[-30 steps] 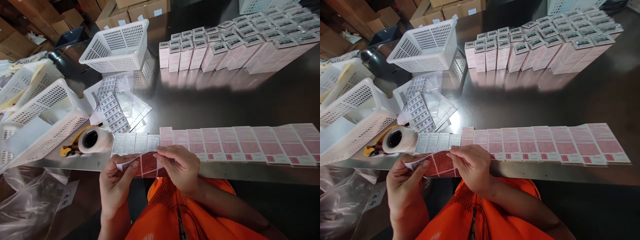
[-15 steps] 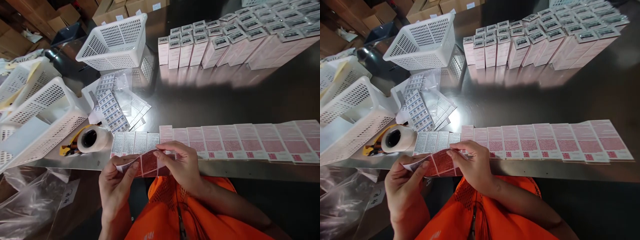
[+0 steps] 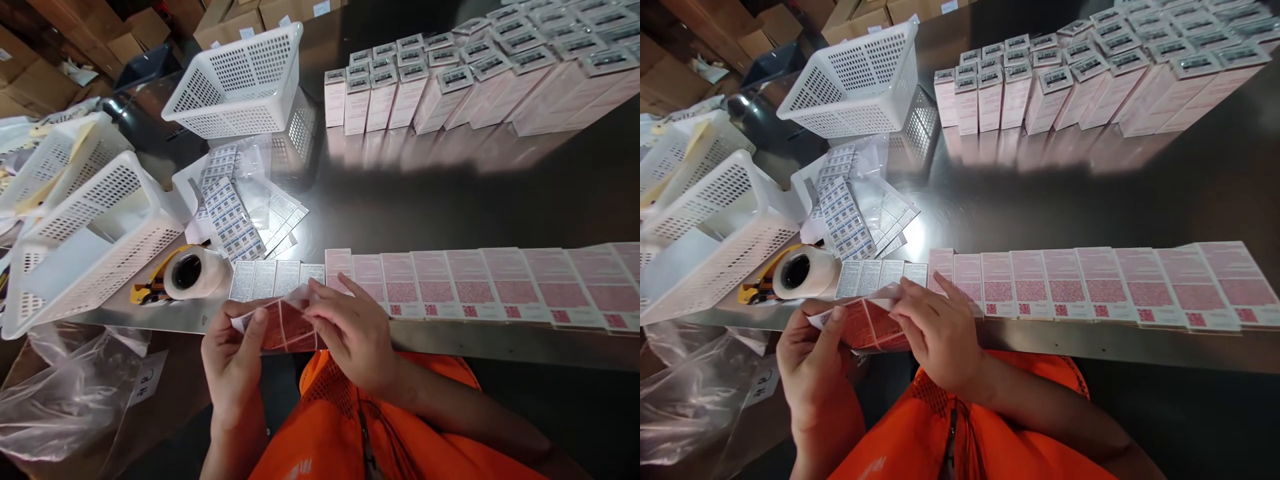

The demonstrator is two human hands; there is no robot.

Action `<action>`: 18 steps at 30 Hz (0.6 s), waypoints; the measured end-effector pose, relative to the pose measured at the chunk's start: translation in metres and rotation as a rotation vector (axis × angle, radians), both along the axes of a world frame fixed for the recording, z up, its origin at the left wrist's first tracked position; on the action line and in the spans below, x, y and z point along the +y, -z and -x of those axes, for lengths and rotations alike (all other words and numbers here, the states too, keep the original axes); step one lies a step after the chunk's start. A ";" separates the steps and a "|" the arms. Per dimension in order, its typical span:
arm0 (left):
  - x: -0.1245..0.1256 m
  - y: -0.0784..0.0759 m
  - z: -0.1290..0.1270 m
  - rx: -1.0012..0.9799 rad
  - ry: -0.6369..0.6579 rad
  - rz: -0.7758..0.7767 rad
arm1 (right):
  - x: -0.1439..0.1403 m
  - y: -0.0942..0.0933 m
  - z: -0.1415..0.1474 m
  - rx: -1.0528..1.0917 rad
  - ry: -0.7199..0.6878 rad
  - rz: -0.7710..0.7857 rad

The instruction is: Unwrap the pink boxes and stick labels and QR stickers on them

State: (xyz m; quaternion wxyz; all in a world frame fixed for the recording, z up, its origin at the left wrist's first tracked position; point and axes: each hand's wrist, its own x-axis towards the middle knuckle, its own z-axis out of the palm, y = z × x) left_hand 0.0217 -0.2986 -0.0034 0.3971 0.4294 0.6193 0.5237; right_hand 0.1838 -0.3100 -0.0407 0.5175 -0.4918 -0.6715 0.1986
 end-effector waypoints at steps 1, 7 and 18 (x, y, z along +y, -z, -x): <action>0.002 0.002 0.003 0.029 -0.009 -0.013 | 0.000 0.000 0.000 -0.054 -0.031 -0.026; 0.029 0.019 0.034 0.199 -0.037 0.036 | -0.017 -0.001 -0.013 -0.292 -0.336 -0.031; 0.047 0.006 0.032 0.068 0.388 0.155 | 0.002 -0.041 -0.085 0.413 -0.235 0.329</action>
